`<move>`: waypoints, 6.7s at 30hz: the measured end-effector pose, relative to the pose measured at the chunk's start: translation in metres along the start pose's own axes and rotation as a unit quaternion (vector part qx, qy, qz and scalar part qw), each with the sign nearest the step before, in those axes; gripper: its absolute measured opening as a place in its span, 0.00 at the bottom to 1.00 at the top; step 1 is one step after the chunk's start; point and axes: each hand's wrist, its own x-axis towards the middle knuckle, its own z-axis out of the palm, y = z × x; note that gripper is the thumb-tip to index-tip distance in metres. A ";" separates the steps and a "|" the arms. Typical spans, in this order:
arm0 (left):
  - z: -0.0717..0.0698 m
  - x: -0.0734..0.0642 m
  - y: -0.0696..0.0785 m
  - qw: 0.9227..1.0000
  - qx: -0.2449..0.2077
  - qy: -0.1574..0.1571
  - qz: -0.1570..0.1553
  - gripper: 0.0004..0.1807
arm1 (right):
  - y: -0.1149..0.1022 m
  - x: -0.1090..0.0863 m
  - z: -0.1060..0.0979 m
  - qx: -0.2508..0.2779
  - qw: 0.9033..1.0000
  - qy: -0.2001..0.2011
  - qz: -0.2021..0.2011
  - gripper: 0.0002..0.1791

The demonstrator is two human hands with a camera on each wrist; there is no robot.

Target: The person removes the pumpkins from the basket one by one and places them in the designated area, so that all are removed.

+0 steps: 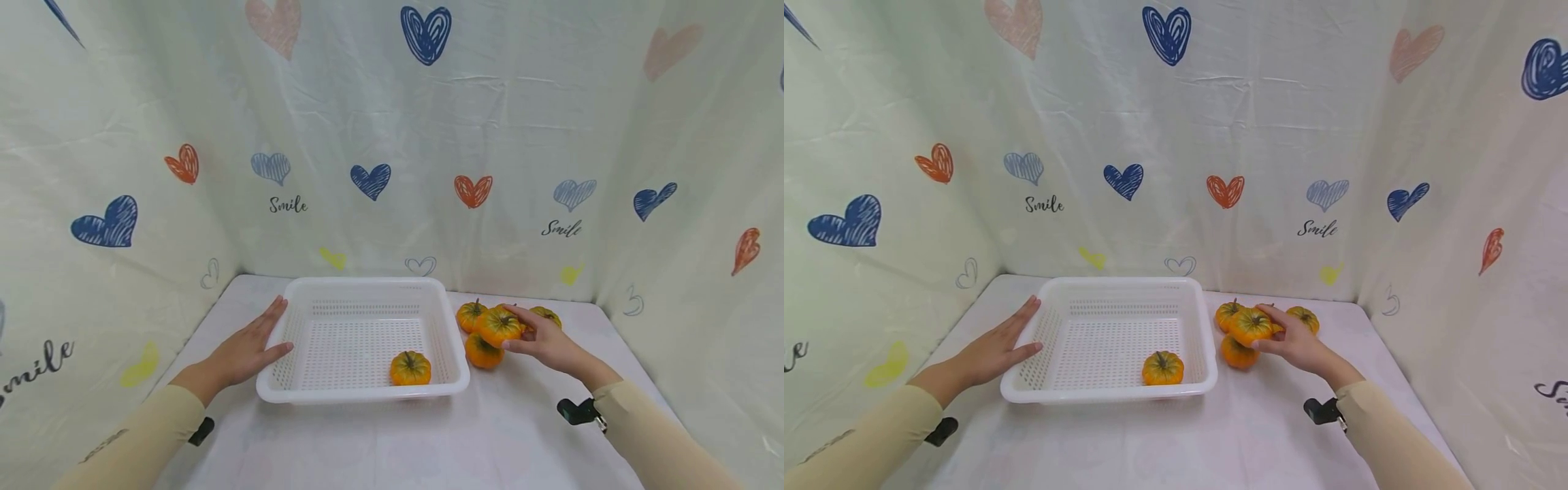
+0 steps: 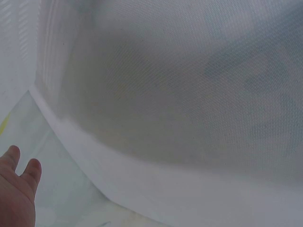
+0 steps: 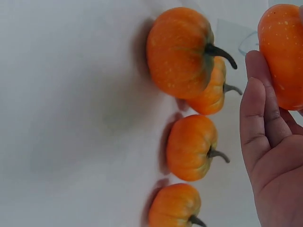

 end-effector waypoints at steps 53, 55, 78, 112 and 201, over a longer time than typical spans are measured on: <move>0.000 0.000 0.001 1.000 0.002 -0.003 -0.006 0.47 | 0.081 -0.021 0.009 -0.021 0.993 0.007 0.117 0.51; 0.000 0.000 0.001 1.000 0.003 -0.002 -0.005 0.47 | 0.082 -0.020 0.010 -0.018 0.992 0.008 0.121 0.51; 0.003 0.001 -0.004 1.000 0.001 -0.003 -0.004 0.47 | 0.083 -0.019 0.014 -0.015 0.990 0.003 0.139 0.53; 0.002 0.002 -0.005 1.000 -0.002 -0.004 -0.002 0.47 | 0.009 -0.007 -0.064 -0.091 0.995 0.010 0.032 0.50; 0.004 0.001 -0.005 1.000 0.000 0.003 0.003 0.46 | -0.128 0.102 0.121 -0.094 0.940 -0.322 0.070 0.46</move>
